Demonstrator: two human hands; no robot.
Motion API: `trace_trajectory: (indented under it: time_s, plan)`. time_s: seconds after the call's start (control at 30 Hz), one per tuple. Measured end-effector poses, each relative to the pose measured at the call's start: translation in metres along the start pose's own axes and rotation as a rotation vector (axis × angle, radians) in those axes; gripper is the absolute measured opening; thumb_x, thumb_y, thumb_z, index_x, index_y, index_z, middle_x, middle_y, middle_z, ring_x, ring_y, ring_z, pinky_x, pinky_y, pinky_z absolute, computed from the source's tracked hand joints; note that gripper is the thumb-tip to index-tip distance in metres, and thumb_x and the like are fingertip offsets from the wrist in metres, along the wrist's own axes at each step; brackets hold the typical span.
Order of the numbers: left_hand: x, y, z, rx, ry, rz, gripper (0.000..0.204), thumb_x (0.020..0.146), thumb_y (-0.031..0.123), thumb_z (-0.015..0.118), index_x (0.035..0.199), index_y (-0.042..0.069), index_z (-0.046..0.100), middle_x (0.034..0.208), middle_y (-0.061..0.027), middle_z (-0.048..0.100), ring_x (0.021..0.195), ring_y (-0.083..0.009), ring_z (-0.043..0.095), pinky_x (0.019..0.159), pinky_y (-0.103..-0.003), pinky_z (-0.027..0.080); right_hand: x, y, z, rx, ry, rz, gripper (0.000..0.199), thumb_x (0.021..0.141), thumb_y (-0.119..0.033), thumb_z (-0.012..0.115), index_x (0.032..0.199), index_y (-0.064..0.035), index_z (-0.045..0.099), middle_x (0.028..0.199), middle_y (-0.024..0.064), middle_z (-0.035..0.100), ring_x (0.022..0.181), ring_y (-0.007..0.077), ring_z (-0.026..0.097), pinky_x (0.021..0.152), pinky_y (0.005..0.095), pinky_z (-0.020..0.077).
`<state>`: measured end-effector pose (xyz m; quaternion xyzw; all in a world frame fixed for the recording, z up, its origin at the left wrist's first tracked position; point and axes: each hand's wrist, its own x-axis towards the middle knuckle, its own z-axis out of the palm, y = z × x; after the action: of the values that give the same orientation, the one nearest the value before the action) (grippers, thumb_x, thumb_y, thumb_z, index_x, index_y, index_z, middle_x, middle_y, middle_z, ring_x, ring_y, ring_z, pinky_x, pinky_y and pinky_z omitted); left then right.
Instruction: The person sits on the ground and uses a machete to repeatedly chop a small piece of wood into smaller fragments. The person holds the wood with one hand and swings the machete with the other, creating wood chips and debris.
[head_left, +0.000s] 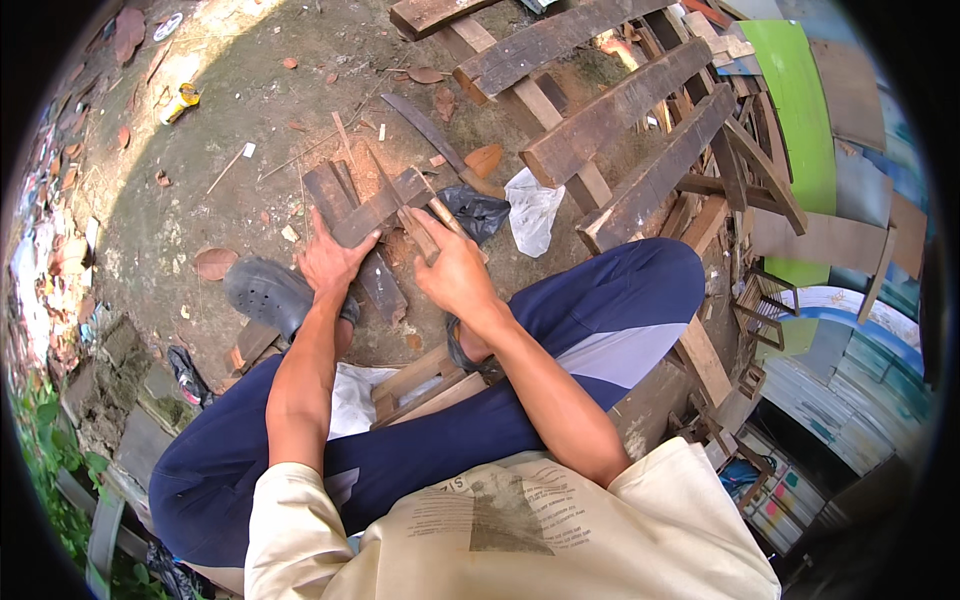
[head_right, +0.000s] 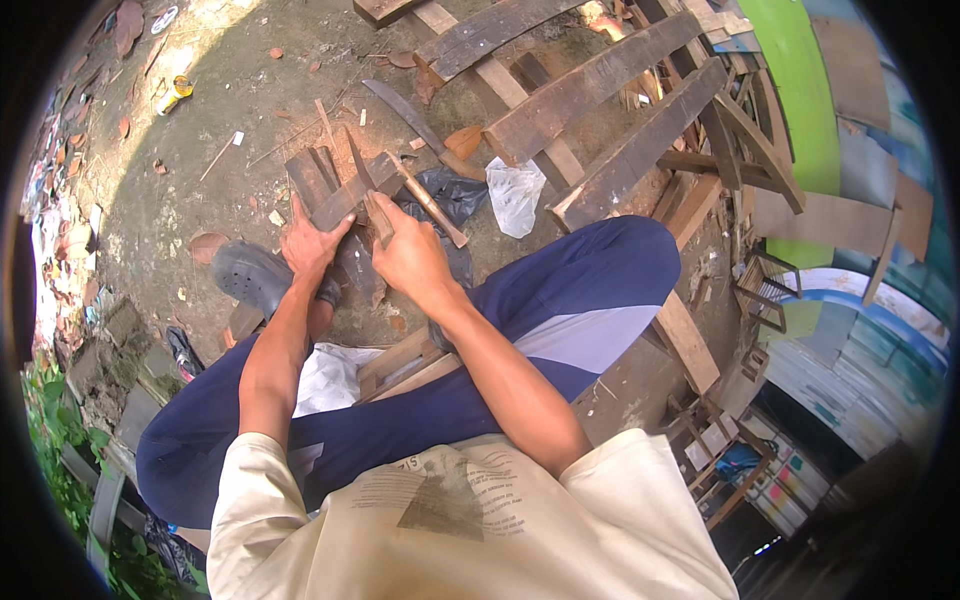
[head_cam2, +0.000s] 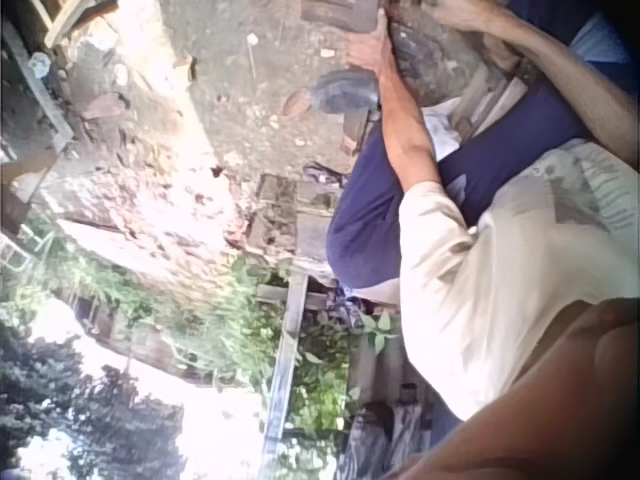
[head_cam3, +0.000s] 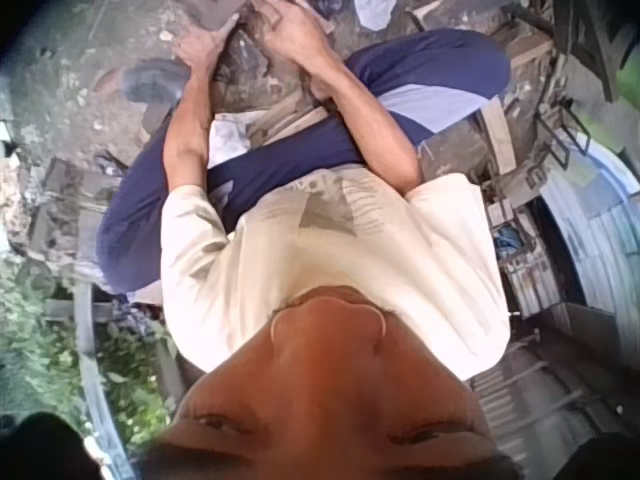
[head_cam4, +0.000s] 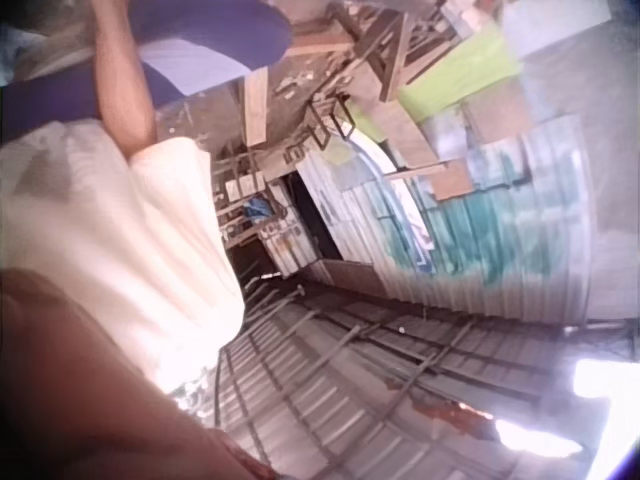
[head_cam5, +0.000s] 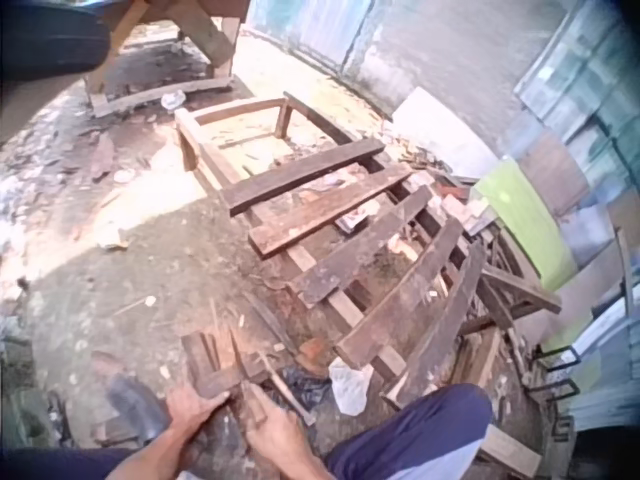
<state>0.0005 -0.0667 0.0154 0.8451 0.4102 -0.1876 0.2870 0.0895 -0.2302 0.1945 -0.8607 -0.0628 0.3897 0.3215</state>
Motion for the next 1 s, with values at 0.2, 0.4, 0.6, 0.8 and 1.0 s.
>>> trace_trajectory:
  time_s: [0.2,0.4,0.6,0.8,1.0]
  plan:
    - [-0.002,-0.012,0.005,0.027,0.063,0.001,0.136,0.068,0.078,0.079,0.165,0.004,0.019,0.133,-0.0243,0.067,0.123,-0.0407,0.064,0.113,-0.056,0.036,-0.123,0.010,-0.032,-0.043,0.081,-0.227,0.067,0.086,-0.004,0.065,0.152,-0.0127,0.052,0.113,0.0317,0.070,0.102,0.0442,0.070,0.085,0.0449,0.0583]
    - [-0.004,-0.004,0.000,-0.009,0.016,0.013,0.135,0.068,0.077,0.079,0.165,0.004,0.019,0.132,-0.0245,0.067,0.122,-0.0402,0.064,0.110,-0.053,0.038,-0.014,0.000,-0.003,-0.115,0.011,-0.043,0.062,0.089,-0.009,0.065,0.150,-0.0107,0.052,0.110,0.0311,0.070,0.099,0.0450,0.071,0.082,0.0446,0.0590]
    - [-0.004,-0.020,0.009,0.021,0.049,0.030,0.137,0.068,0.079,0.078,0.165,0.005,0.018,0.127,-0.0241,0.070,0.118,-0.0403,0.066,0.107,-0.053,0.041,-0.129,0.024,-0.030,-0.042,0.067,-0.273,0.071,0.085,0.004,0.064,0.152,-0.0103,0.050,0.125,0.0281,0.068,0.114,0.0396,0.069,0.095,0.0413,0.0569]
    - [0.007,-0.011,-0.003,0.002,-0.021,0.006,0.139,0.067,0.081,0.077,0.166,0.006,0.015,0.120,-0.0240,0.072,0.112,-0.0399,0.069,0.104,-0.053,0.044,-0.001,0.004,0.014,-0.041,0.032,-0.001,0.067,0.085,-0.002,0.065,0.150,-0.0128,0.054,0.115,0.0316,0.070,0.110,0.0441,0.068,0.093,0.0432,0.0566]
    - [0.003,-0.018,-0.003,0.026,-0.002,0.009,0.138,0.068,0.080,0.077,0.166,0.005,0.015,0.118,-0.0243,0.073,0.108,-0.0408,0.071,0.101,-0.054,0.047,-0.128,0.021,-0.029,0.009,0.079,-0.228,0.069,0.082,0.006,0.057,0.150,-0.0061,0.053,0.123,0.0263,0.071,0.116,0.0304,0.072,0.099,0.0380,0.0555]
